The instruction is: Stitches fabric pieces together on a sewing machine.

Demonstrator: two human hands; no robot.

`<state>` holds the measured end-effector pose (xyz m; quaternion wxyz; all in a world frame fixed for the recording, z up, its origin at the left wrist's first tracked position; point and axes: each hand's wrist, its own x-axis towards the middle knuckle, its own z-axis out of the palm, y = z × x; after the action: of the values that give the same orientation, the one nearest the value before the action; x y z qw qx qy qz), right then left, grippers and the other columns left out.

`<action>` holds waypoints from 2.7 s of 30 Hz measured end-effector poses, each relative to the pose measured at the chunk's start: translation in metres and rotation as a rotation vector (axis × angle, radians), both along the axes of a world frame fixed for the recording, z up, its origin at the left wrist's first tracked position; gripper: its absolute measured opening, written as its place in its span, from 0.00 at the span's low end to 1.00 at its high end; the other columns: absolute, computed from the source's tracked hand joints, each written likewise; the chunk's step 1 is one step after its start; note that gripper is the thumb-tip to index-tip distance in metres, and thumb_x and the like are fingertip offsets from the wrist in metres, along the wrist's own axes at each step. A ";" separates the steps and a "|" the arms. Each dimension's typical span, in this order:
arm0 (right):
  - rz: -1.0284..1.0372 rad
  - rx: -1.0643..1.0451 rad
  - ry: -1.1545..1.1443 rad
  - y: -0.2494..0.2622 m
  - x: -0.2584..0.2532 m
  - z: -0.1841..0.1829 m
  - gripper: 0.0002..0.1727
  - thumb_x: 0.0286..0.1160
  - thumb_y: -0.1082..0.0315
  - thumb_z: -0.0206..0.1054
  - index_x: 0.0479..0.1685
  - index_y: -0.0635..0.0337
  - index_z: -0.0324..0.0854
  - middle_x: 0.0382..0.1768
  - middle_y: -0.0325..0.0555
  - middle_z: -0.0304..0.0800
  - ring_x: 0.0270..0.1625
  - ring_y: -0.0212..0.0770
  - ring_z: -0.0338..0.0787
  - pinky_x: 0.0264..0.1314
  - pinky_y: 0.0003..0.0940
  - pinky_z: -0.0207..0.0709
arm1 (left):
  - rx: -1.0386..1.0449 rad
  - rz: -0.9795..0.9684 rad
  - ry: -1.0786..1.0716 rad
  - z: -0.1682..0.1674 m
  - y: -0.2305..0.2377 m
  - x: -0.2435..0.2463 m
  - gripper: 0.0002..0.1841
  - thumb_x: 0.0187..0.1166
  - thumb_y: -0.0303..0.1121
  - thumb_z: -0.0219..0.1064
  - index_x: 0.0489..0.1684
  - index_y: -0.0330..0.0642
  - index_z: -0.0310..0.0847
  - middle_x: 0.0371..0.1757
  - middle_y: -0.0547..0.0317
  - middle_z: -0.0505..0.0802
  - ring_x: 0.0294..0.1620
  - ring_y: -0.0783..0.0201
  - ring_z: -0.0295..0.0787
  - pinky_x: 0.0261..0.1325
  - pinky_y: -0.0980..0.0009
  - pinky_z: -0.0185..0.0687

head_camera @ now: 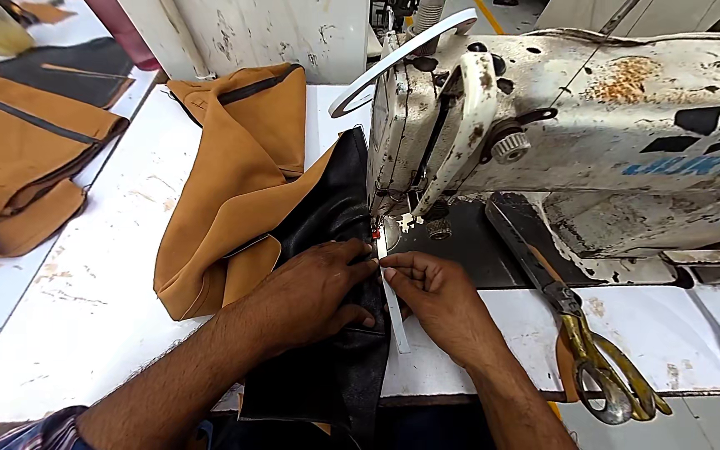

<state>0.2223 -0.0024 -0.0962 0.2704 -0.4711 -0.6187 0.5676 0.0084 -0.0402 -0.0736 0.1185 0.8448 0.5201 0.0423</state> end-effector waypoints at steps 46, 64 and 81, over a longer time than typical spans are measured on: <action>-0.099 0.075 -0.149 -0.017 -0.002 -0.007 0.17 0.83 0.61 0.68 0.67 0.48 0.89 0.23 0.34 0.92 0.20 0.33 0.92 0.25 0.27 0.92 | 0.109 -0.062 0.010 -0.019 0.022 -0.017 0.32 0.86 0.64 0.47 0.83 0.62 0.75 0.85 0.60 0.75 0.88 0.60 0.66 0.92 0.52 0.56; -0.108 0.112 -0.135 -0.023 0.000 -0.010 0.15 0.77 0.62 0.74 0.61 0.48 0.92 0.23 0.31 0.93 0.20 0.29 0.91 0.25 0.24 0.91 | 0.309 -0.197 -0.153 -0.033 0.012 -0.021 0.22 0.87 0.53 0.58 0.68 0.57 0.90 0.69 0.61 0.89 0.77 0.62 0.80 0.88 0.51 0.65; -0.098 0.120 -0.135 -0.020 0.000 -0.011 0.14 0.84 0.61 0.65 0.59 0.53 0.92 0.26 0.33 0.94 0.22 0.32 0.93 0.25 0.26 0.93 | 0.246 -0.174 -0.088 -0.027 0.033 -0.026 0.24 0.90 0.56 0.51 0.71 0.61 0.88 0.70 0.63 0.87 0.78 0.63 0.78 0.89 0.48 0.62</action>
<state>0.2222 -0.0222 -0.1071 0.2834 -0.5210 -0.6446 0.4825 -0.0174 -0.0073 -0.1001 0.0400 0.8922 0.4301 0.1322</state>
